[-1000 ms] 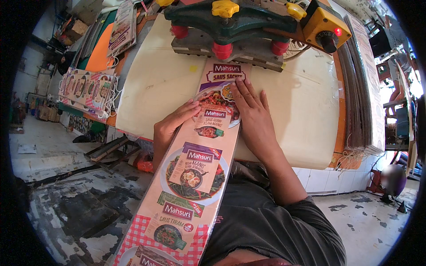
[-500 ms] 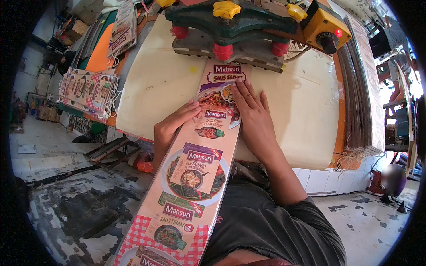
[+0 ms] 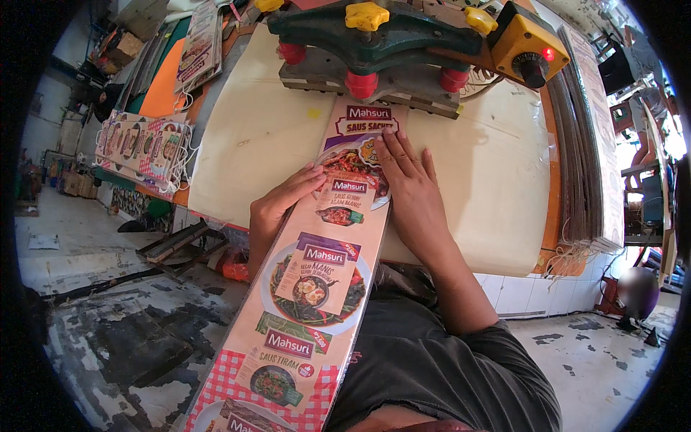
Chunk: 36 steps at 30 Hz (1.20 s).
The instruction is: The person processes printed labels by hand, including picking them up from a pile, aligning them for a machine, and then tying a bundle of labels together using a white cord.
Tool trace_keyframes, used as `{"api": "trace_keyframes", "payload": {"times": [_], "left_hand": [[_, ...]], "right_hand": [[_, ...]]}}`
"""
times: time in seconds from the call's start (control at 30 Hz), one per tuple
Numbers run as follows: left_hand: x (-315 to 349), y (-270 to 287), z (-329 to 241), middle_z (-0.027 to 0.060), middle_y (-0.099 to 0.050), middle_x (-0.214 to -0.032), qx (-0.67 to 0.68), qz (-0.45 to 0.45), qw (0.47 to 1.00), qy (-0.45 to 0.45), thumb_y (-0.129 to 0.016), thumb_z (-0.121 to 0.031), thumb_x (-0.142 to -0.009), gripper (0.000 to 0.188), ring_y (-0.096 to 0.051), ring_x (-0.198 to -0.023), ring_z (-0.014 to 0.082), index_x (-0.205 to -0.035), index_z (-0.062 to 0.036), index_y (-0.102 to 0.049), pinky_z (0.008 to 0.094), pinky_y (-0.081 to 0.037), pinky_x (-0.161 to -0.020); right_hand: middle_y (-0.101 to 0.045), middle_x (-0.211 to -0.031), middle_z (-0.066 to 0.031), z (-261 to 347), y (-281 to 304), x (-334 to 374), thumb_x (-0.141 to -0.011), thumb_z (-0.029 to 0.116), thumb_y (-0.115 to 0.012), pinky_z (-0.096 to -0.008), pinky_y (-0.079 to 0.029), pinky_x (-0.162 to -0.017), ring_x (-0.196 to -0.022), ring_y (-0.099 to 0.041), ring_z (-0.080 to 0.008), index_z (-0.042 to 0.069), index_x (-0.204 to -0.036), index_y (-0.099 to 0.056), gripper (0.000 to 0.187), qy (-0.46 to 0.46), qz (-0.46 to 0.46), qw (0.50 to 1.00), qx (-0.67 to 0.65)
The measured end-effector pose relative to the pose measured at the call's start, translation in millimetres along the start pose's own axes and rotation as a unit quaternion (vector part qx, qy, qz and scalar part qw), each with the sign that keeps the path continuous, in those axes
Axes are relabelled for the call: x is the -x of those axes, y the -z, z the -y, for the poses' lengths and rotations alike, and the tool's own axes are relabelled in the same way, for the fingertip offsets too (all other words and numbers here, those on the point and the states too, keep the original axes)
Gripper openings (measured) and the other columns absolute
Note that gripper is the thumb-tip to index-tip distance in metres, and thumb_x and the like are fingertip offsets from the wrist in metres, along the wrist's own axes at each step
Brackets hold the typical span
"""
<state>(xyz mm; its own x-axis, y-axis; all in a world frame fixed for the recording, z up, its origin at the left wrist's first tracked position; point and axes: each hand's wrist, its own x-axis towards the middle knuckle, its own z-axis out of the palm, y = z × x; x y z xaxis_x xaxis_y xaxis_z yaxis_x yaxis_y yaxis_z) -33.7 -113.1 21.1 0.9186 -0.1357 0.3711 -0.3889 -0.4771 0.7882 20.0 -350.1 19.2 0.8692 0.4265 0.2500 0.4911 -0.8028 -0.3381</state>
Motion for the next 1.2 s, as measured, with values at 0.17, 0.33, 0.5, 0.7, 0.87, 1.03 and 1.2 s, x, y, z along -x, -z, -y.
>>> {"api": "trace_keyframes", "payload": {"times": [0.17,0.33,0.5,0.7,0.87,1.03,1.2], "left_hand": [[0,0,0,0.0178,-0.068,-0.128,-0.01,0.003,1.0,-0.007,-0.073,-0.005,-0.082,0.045,-0.059,-0.13,0.0297,-0.126,0.0016,-0.067,0.0394,-0.048,-0.108],[0,0,1,0.0179,-0.068,-0.128,-0.016,-0.001,1.0,-0.008,-0.074,-0.005,-0.081,0.045,-0.059,-0.129,0.0299,-0.125,0.0019,-0.068,0.0394,-0.049,-0.108],[1,-1,3,0.0183,-0.068,-0.128,-0.022,-0.004,1.0,-0.006,-0.073,-0.005,-0.082,0.044,-0.06,-0.129,0.0296,-0.125,0.0021,-0.068,0.0393,-0.049,-0.107],[-1,0,-2,0.0187,-0.068,-0.127,-0.022,-0.006,1.0,-0.004,-0.073,-0.005,-0.082,0.043,-0.06,-0.128,0.0291,-0.124,0.0023,-0.068,0.0391,-0.049,-0.107],[1,1,2,0.0199,-0.068,-0.127,-0.01,-0.01,1.0,-0.002,-0.074,-0.006,-0.081,0.044,-0.06,-0.128,0.0299,-0.123,0.0028,-0.069,0.0392,-0.048,-0.108],[0,4,5,0.0222,-0.067,-0.127,0.051,-0.013,0.998,-0.018,-0.08,-0.01,-0.078,0.048,-0.059,-0.129,0.0298,-0.123,0.0054,-0.068,0.0407,-0.046,-0.11],[5,0,29,0.0225,-0.066,-0.129,0.13,-0.04,0.99,-0.029,-0.083,-0.012,-0.077,0.053,-0.058,-0.129,0.03,-0.122,0.0086,-0.066,0.0413,-0.045,-0.112]], "right_hand": [[-0.036,-0.161,-0.0137,-1,0,0,-0.094,0.007,-0.046,-0.0548,-0.023,-0.122,-0.151,-0.031,-0.0287,0.003,-0.152,-0.04,0.059,0.002,-0.001,1.0,0.004],[-0.036,-0.161,-0.0137,-1,0,1,-0.094,0.007,-0.046,-0.0549,-0.023,-0.122,-0.151,-0.03,-0.0289,0.003,-0.152,-0.04,0.059,0.004,-0.003,1.0,0.002],[-0.036,-0.161,-0.0134,-3,-2,1,-0.094,0.008,-0.047,-0.0551,-0.023,-0.121,-0.152,-0.029,-0.0287,0.003,-0.151,-0.041,0.058,0.001,0.0,1.0,-0.007],[-0.035,-0.161,-0.0133,-3,-1,0,-0.092,0.003,-0.048,-0.052,-0.02,-0.123,-0.151,-0.03,-0.0289,0.007,-0.153,-0.04,0.061,-0.004,0.003,1.0,-0.016],[-0.035,-0.162,-0.0126,-2,1,2,-0.095,0.007,-0.046,-0.0532,-0.021,-0.122,-0.152,-0.029,-0.0284,0.007,-0.153,-0.039,0.059,0.002,-0.002,1.0,-0.019],[-0.035,-0.162,-0.0129,-1,2,1,-0.096,0.009,-0.043,-0.0546,-0.023,-0.121,-0.152,-0.029,-0.0292,0.007,-0.152,-0.04,0.056,0.01,-0.01,1.0,-0.024],[-0.05,-0.149,-0.0167,0,7,0,-0.082,-0.001,-0.062,-0.0466,-0.034,-0.117,-0.141,-0.042,-0.0353,0.004,-0.141,-0.052,0.06,0.034,-0.051,0.995,-0.082]]}}
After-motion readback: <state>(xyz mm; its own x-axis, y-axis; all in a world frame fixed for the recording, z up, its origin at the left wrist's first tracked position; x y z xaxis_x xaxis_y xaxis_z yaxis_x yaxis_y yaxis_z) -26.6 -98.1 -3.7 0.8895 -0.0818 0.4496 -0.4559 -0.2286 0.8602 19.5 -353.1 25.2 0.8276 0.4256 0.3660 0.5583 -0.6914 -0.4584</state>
